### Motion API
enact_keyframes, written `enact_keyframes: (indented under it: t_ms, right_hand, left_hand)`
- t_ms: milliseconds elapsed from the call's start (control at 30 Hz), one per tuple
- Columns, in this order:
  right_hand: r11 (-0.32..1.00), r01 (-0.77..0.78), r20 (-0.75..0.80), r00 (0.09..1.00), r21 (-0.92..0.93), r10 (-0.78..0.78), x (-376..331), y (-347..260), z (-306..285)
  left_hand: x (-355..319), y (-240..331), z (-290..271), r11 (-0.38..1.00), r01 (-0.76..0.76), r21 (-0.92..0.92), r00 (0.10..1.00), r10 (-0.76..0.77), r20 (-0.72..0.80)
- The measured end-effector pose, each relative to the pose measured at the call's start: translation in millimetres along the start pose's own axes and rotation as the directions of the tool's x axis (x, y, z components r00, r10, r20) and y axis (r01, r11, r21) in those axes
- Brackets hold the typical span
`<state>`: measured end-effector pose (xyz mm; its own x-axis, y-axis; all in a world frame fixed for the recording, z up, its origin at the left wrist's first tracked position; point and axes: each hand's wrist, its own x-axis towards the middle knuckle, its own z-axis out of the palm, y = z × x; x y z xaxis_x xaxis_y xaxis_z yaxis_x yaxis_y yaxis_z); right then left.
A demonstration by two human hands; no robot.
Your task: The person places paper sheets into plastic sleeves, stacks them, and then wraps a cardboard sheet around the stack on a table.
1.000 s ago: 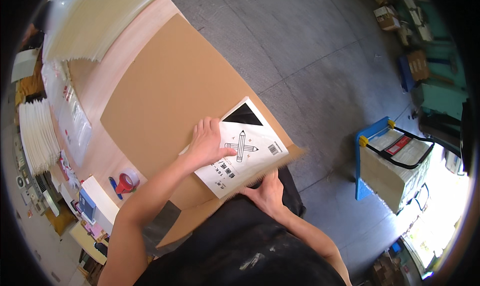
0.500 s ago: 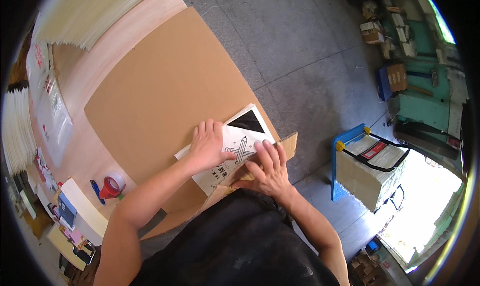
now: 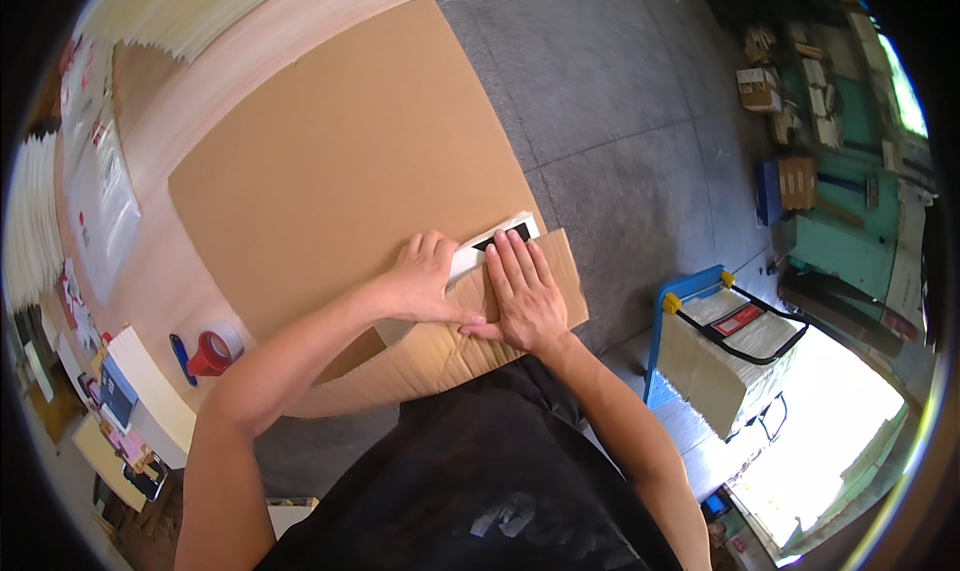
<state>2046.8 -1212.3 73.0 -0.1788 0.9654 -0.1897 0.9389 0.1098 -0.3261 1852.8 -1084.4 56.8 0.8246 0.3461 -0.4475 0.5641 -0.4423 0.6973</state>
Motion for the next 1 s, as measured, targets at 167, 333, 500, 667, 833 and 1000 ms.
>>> enact_keyframes:
  t_ms: [167,333,500,667,833,1000]
  right_hand:
    - [1.000,0.030,-0.018,0.999,0.004,-0.030,2.0,0.0,-2.4]
    - [0.984,0.157,0.023,0.988,-0.080,-0.156,5.6,3.7,-9.6]
    - [0.889,0.458,0.120,0.884,-0.026,-0.452,47.3,18.2,-35.5]
    - [0.863,0.484,0.177,0.846,0.143,-0.504,68.5,15.3,-32.9]
    - [0.839,0.538,0.158,0.824,0.080,-0.544,67.5,14.3,-27.2]
    - [0.837,0.547,0.212,0.818,0.001,-0.534,69.8,14.3,-23.0]
  left_hand:
    - [0.4,13.8,-15.5,0.999,0.048,-0.024,0.997,-0.047,0.058]
    - [-6.0,31.6,-9.6,0.981,0.186,0.048,0.982,-0.186,-0.009]
    - [-16.1,50.9,-6.7,0.926,0.372,0.057,0.926,-0.367,-0.089]
    - [-26.5,62.0,1.8,0.880,0.466,0.089,0.872,-0.439,-0.219]
    - [-41.8,94.8,56.5,0.547,0.723,0.422,0.667,-0.393,-0.633]
    - [-82.8,83.7,34.6,0.704,0.661,0.258,0.638,-0.348,-0.686]
